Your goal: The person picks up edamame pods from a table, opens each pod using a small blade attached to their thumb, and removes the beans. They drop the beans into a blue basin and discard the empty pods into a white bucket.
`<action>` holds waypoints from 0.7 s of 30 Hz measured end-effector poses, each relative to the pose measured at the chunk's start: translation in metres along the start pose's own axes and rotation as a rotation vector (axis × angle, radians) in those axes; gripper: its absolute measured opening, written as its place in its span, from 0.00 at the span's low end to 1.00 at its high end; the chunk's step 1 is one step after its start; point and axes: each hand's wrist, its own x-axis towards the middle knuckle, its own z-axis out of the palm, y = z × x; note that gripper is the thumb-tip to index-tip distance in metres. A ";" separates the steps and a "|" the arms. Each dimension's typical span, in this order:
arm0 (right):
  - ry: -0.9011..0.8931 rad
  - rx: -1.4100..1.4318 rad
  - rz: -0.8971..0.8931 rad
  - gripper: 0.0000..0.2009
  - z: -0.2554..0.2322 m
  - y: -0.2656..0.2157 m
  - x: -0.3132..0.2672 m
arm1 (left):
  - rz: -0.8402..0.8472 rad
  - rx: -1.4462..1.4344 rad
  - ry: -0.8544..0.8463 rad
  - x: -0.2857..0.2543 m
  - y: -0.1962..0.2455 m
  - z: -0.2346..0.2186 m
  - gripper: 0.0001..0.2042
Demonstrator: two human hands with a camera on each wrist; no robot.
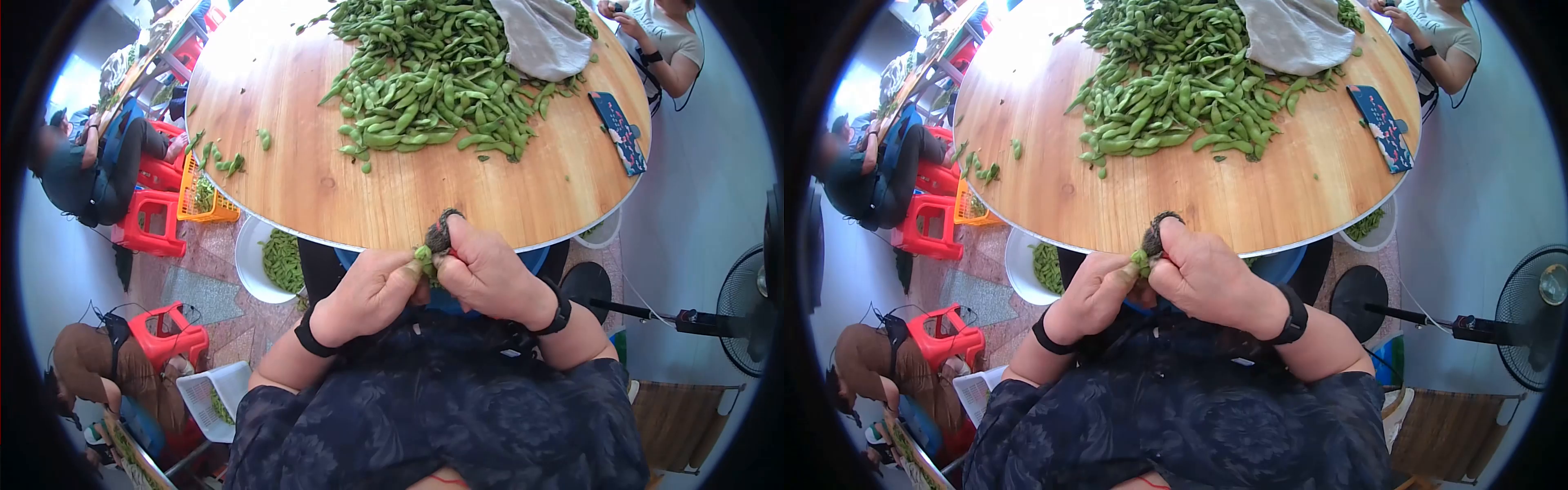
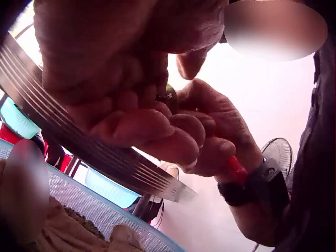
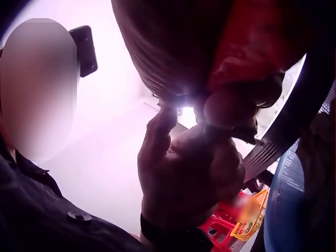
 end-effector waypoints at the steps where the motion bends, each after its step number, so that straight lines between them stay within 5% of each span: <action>1: 0.043 -0.076 -0.064 0.07 0.000 0.006 0.000 | 0.020 0.007 -0.030 0.001 -0.001 0.001 0.13; 2: 0.133 -0.283 -0.258 0.07 0.003 0.023 0.001 | 0.053 0.084 -0.088 0.001 0.003 -0.005 0.13; 5: 0.094 -0.325 -0.243 0.08 0.001 0.020 -0.004 | 0.055 0.170 0.027 0.000 0.004 -0.005 0.12; 7: 0.061 -0.293 -0.263 0.08 0.000 0.020 -0.005 | 0.022 0.225 -0.033 0.003 0.001 -0.012 0.12; 9: 0.028 -0.258 -0.281 0.08 -0.002 0.019 -0.005 | 0.192 0.206 -0.145 0.005 0.001 -0.011 0.13; 10: -0.026 -0.210 -0.241 0.07 -0.003 0.017 -0.006 | 0.189 0.207 -0.146 0.005 0.001 -0.013 0.13; 12: -0.078 -0.158 -0.200 0.06 -0.008 0.009 -0.008 | -0.097 -0.161 -0.325 0.004 0.002 -0.019 0.15; 14: -0.288 0.214 0.113 0.03 -0.015 -0.001 -0.009 | -0.147 -0.324 -0.371 0.002 0.000 -0.016 0.17; 15: -0.289 0.217 0.111 0.03 -0.016 0.002 -0.009 | -0.192 -0.488 -0.412 0.001 -0.002 -0.014 0.19; 17: -0.392 0.485 0.177 0.06 -0.018 0.010 -0.010 | -0.156 -0.458 -0.406 0.001 -0.010 -0.008 0.19; 21: -0.378 0.565 0.235 0.07 -0.018 0.019 -0.014 | -0.073 -0.325 -0.406 0.002 -0.016 -0.003 0.20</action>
